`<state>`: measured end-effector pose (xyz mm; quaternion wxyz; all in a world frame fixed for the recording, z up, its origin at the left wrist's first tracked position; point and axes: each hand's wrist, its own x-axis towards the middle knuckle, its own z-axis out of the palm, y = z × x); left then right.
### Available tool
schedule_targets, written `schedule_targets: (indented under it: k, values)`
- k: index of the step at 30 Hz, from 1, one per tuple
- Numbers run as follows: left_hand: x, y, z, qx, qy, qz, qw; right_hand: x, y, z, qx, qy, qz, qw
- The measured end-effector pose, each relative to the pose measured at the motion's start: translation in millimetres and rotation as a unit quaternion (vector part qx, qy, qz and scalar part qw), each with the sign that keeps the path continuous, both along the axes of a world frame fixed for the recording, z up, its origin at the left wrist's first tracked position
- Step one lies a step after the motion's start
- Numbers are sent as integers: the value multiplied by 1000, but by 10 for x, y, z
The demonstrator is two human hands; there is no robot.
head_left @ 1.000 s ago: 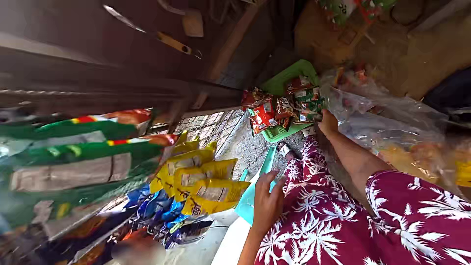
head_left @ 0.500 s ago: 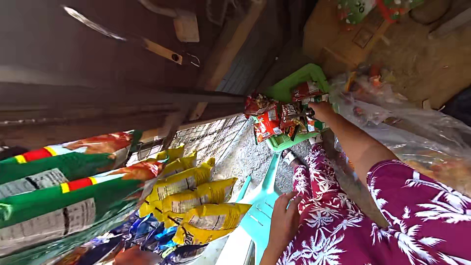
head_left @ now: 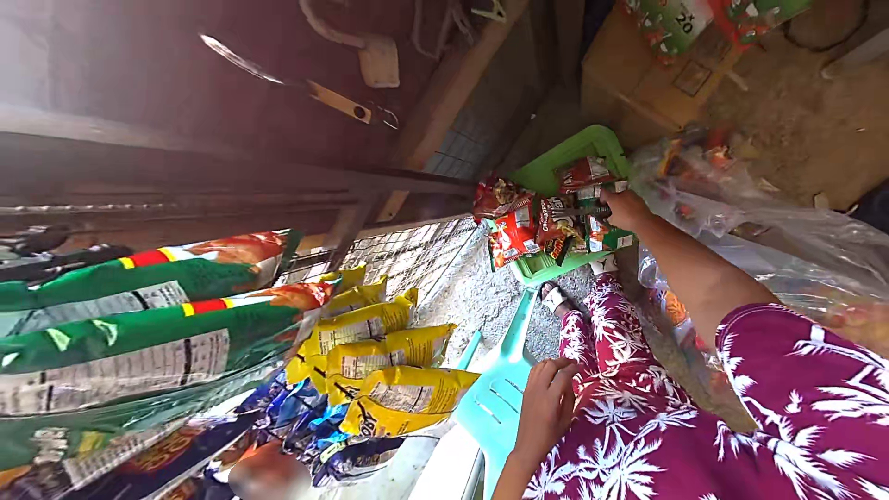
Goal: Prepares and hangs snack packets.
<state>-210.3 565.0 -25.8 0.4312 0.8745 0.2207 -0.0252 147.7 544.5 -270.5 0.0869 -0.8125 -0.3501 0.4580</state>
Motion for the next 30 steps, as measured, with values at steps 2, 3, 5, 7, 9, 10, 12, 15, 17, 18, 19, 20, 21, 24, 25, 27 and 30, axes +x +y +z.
schedule_targets:
  k: [2, 3, 5, 7, 9, 10, 12, 15, 17, 18, 19, 20, 21, 24, 25, 27, 30]
  values:
    - [-23, -18, -51, -5, 10, 11, 1000, -45, 64, -121, 7, 4, 8, 1000]
    - [-49, -38, -77, -9, 20, 16, 1000, -79, 114, -177, 10, 14, 7, 1000]
    - [-111, -95, -143, -18, 38, 12, 999, -125, 217, -291, 15, 39, 6, 999]
    - [-147, -163, -209, -29, 44, 0, 999, -133, 285, -400, 13, 47, 14, 999]
    - [-133, -212, -231, -37, 42, -10, 998, -88, 357, -397, 5, 49, 18, 999]
    - [-119, -233, -219, -42, 40, -14, 998, -71, 373, -346, 3, 50, 17, 999]
    - [-49, -250, -165, -47, 36, -24, 998, -10, 348, -143, 9, 49, 7, 999]
    - [105, -216, -11, -74, 44, -11, 996, 64, 176, 364, 78, 60, -83, 992]
    - [223, -175, 135, -159, 71, 59, 983, 35, 0, 871, 128, 104, -201, 966]
    - [293, -154, 193, -219, 79, 124, 965, -12, -80, 1149, 157, 135, -284, 936]
    - [360, -143, 232, -282, 82, 203, 934, -87, -158, 1411, 188, 170, -371, 894]
    - [430, -121, 249, -333, 78, 275, 898, -183, -226, 1659, 221, 210, -453, 838]
    - [489, -96, 262, -370, 70, 324, 868, -275, -278, 1914, 246, 255, -525, 773]
    - [682, -15, 463, -435, -5, 377, 818, -595, -447, 2651, 279, 372, -629, 623]
    - [756, 12, 596, -442, -37, 378, 812, -709, -495, 2844, 283, 390, -637, 602]
    - [879, 72, 876, -432, -93, 382, 812, -929, -576, 3169, 269, 419, -645, 580]
    - [926, 200, 1156, -364, -132, 408, 827, -1192, -684, 3398, 240, 449, -661, 551]
